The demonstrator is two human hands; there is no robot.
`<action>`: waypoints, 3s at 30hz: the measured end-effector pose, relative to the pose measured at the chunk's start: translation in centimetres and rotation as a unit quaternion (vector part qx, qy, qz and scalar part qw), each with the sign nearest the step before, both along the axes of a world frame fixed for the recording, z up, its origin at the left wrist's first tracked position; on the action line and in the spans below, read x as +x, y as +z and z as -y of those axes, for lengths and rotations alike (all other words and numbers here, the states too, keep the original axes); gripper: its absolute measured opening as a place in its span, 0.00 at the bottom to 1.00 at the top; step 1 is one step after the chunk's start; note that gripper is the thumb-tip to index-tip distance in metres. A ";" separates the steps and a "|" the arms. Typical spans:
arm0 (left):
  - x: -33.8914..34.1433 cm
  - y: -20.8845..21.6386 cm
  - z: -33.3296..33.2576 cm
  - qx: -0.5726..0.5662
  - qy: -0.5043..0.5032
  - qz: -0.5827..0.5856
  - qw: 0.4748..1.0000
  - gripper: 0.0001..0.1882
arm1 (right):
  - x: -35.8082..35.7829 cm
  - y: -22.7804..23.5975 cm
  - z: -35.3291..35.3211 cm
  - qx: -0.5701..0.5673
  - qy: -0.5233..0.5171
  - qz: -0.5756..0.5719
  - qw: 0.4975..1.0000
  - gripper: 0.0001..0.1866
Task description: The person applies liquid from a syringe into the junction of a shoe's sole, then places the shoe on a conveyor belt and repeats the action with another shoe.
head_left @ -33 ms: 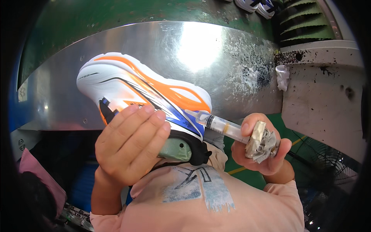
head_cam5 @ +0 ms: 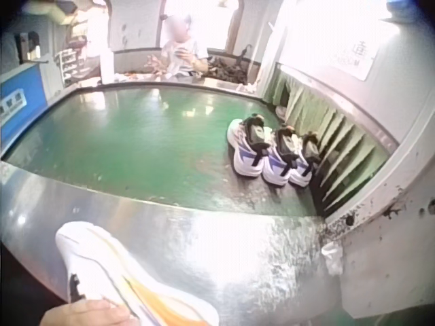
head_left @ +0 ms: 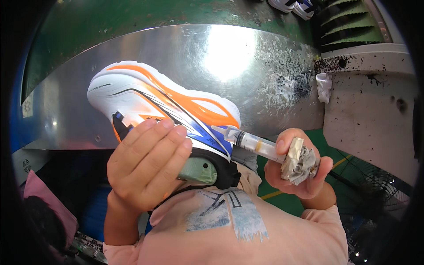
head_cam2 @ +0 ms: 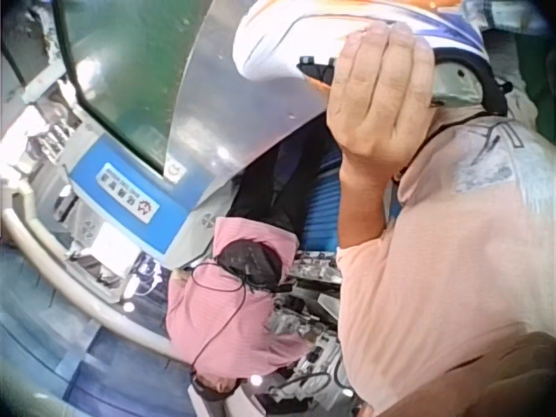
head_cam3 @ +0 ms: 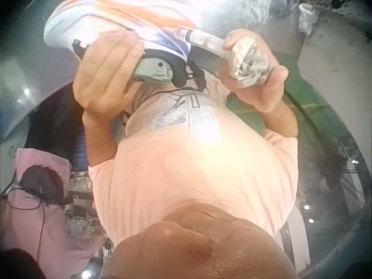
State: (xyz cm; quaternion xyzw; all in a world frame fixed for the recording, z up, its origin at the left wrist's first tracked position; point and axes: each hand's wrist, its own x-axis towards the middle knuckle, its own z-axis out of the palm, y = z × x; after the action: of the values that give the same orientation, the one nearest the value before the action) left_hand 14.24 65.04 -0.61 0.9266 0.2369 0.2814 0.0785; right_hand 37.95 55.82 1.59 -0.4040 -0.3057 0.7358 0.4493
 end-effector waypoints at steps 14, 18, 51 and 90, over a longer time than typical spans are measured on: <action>-8.3 3.3 -11.2 -0.016 -0.046 -0.140 0.989 0.19 | -8.2 -5.0 -4.5 0.004 -0.113 -0.186 0.976 0.44; -4.4 5.5 -9.4 -0.016 -0.086 -0.175 0.981 0.25 | -8.5 -4.6 -2.3 0.007 -0.163 -0.225 0.960 0.42; 5.6 5.1 -7.5 -0.060 0.149 -0.192 0.968 0.14 | -12.1 -3.9 -1.7 0.220 -0.294 -0.011 0.930 0.31; 1.6 -0.7 5.4 0.102 0.101 0.031 0.989 0.13 | 4.7 7.8 -5.0 -0.065 0.136 0.206 0.967 0.50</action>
State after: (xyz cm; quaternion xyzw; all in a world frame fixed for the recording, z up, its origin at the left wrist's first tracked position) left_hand 15.79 59.68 -1.30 0.8919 0.2964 0.3393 -0.0382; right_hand 42.60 60.78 9.39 -0.5298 -0.3948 0.7095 0.2451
